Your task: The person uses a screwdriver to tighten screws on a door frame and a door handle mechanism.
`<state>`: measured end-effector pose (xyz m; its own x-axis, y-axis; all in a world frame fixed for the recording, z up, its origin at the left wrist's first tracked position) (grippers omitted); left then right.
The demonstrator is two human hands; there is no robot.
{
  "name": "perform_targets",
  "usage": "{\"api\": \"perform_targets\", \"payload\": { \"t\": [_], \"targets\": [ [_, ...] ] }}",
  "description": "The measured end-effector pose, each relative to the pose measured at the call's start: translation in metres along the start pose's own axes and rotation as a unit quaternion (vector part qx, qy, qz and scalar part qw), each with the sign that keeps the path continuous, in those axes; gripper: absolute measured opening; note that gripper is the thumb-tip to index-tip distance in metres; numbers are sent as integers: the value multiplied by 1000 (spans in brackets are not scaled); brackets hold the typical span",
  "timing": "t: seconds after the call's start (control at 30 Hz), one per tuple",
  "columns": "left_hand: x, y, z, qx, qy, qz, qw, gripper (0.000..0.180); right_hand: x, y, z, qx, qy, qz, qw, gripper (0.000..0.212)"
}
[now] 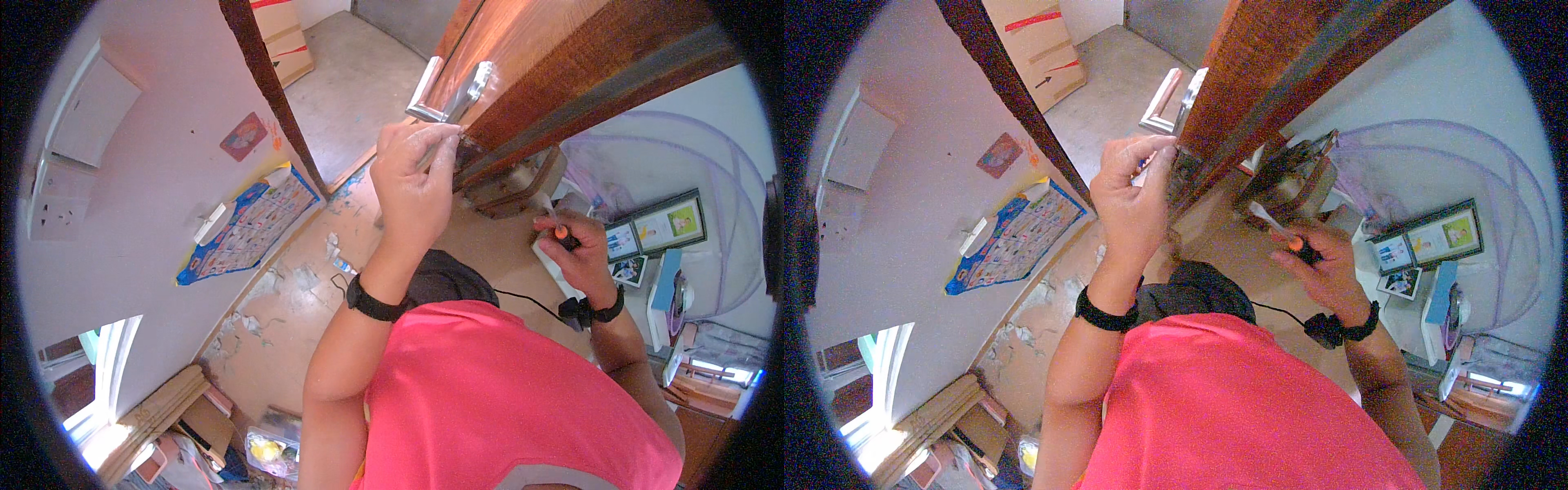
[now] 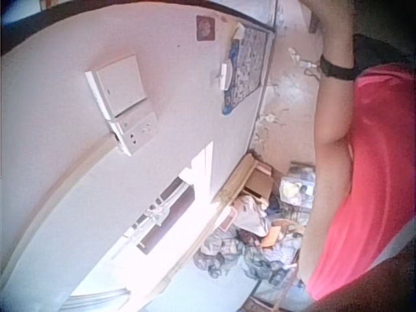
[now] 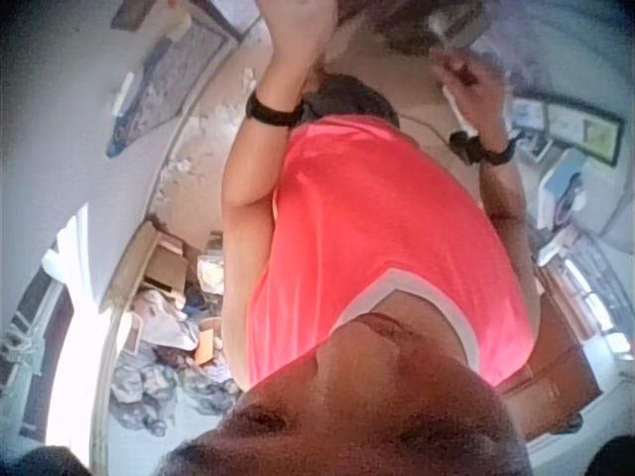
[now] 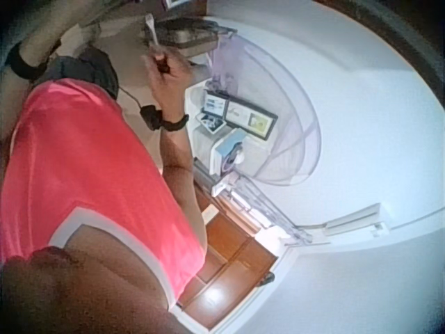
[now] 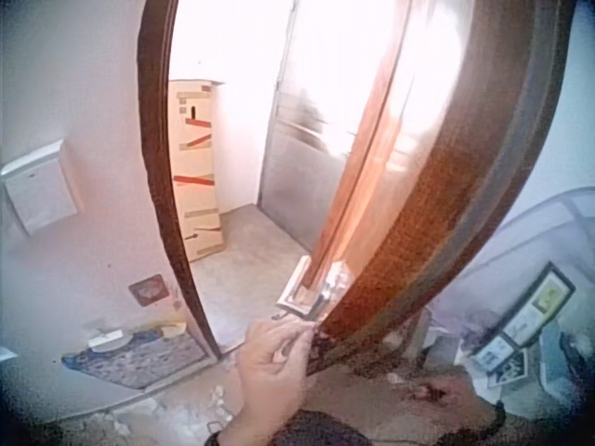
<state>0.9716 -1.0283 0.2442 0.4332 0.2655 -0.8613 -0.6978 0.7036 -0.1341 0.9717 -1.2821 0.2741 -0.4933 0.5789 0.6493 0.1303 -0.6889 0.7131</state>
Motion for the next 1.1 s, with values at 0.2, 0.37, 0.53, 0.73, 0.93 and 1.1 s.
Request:
{"api": "perform_targets", "payload": {
  "t": [0.2,0.37,0.53,0.73,0.93,1.1],
  "targets": [
    [-4,-1,-10,16,17,3,1000,11,55,4,2,46,1,-53,998,43],
    [-12,-10,-17,15,51,-1,999,10,88,32,0,55,36,-131,989,46],
    [-1,-17,-29,-7,129,-30,991,10,117,54,3,24,139,-278,950,35],
    [1,-22,-38,35,132,-26,990,14,142,62,17,-11,196,-371,908,28],
    [-3,-24,-40,29,71,-6,997,18,155,60,20,3,209,-403,891,27],
    [-4,-21,-37,-4,97,-42,994,14,163,53,31,16,216,-415,884,27]
  ]
}}
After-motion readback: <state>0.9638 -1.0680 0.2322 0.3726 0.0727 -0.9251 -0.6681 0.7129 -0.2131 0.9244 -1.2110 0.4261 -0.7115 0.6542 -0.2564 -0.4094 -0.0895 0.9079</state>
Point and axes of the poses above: each hand's wrist, its own z-axis towards the middle knuckle, its own y-axis out of the back of the hand, x = y × z, the point moved 6 cm from there along z, towards the middle knuckle, and after that the axes turned 10 degrees about -x, right-handed, at the moved point
